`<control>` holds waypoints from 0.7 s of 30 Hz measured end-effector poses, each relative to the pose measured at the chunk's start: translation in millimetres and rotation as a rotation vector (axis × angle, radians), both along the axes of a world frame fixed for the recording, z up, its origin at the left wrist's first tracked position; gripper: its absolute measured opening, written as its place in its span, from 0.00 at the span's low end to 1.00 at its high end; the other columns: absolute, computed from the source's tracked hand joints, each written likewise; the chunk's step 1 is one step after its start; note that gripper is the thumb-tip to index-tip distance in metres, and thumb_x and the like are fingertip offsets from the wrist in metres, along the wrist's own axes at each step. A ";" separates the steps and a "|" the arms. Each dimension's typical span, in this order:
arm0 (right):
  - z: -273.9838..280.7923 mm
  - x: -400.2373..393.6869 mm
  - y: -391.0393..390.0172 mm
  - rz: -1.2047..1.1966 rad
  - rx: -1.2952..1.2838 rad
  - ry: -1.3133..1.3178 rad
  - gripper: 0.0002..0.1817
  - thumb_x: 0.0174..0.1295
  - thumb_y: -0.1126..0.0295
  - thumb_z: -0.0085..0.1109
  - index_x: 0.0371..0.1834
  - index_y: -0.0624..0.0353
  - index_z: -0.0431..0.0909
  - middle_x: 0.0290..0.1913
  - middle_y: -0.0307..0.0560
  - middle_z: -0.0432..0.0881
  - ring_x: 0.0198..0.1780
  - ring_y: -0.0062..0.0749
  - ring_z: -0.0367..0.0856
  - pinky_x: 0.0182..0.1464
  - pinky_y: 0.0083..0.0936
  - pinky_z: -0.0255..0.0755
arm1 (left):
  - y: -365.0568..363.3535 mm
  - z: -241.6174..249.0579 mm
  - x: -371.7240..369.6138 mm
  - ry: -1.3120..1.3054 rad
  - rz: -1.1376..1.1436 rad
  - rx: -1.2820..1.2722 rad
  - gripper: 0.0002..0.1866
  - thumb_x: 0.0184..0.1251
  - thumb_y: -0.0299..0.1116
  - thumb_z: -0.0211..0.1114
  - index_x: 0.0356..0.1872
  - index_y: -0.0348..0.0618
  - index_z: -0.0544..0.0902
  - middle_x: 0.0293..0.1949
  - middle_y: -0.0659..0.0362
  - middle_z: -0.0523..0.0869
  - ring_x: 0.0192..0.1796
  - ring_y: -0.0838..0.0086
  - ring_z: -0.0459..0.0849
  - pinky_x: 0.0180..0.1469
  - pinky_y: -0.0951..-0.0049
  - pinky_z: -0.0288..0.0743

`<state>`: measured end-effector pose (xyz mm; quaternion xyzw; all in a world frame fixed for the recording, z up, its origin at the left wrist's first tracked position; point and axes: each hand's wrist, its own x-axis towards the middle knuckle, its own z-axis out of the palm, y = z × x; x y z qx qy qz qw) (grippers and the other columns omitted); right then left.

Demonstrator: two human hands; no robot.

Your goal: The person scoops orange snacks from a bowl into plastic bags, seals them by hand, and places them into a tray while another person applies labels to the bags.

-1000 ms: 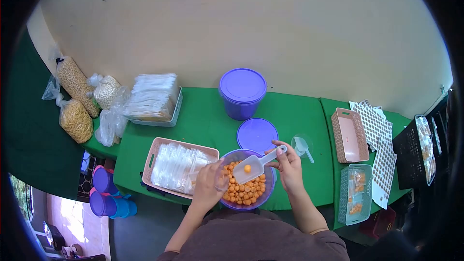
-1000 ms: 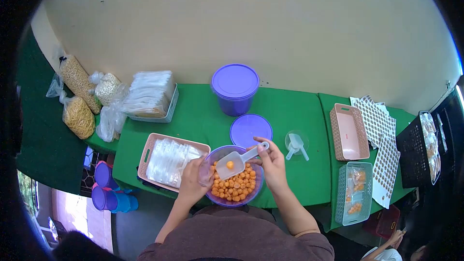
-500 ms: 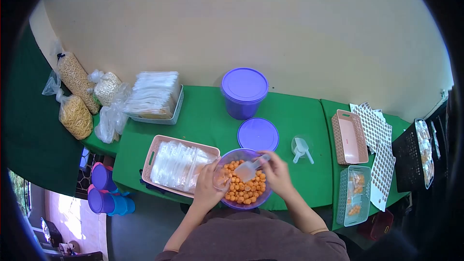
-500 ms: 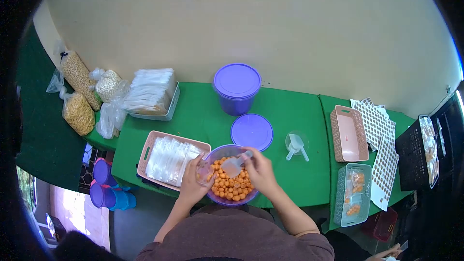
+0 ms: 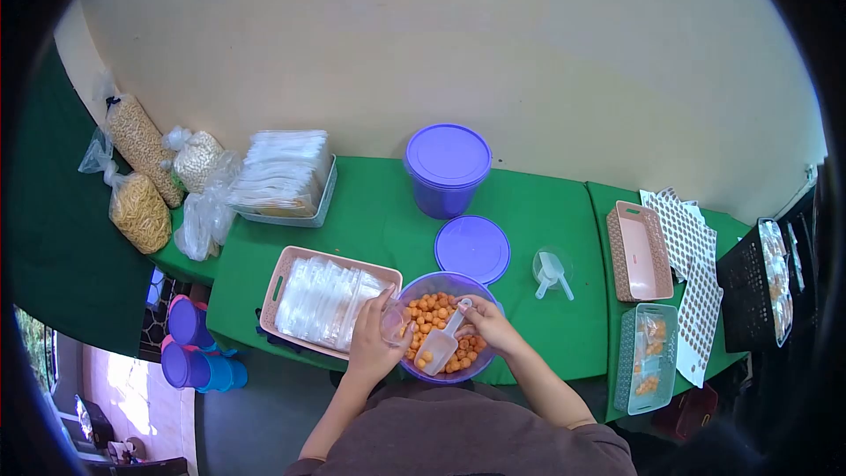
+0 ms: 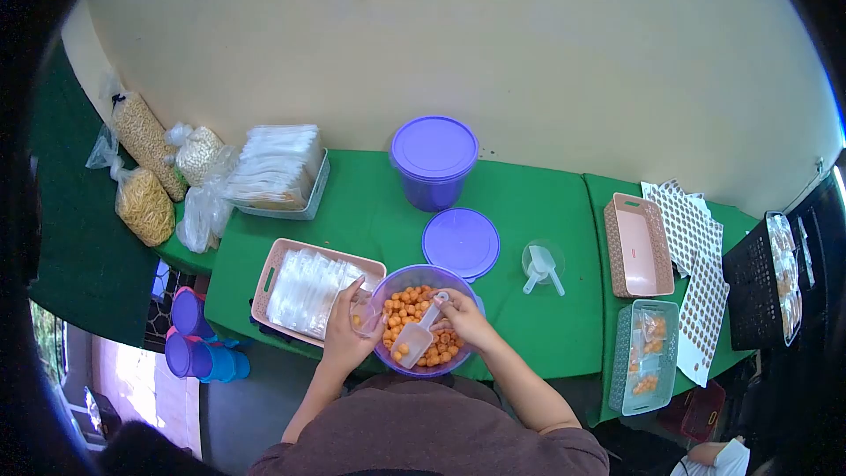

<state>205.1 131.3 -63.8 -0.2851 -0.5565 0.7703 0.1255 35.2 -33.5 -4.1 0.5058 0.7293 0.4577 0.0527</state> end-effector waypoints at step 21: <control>124.0 18.6 -32.8 -0.413 0.610 0.454 0.15 0.70 0.75 0.53 0.57 0.69 0.69 0.44 0.54 0.83 0.48 0.31 0.83 0.47 0.28 0.80 | 5.9 3.5 15.5 0.094 -0.178 -0.012 0.39 0.48 0.28 0.74 0.65 0.43 0.66 0.51 0.48 0.77 0.55 0.53 0.76 0.57 0.58 0.71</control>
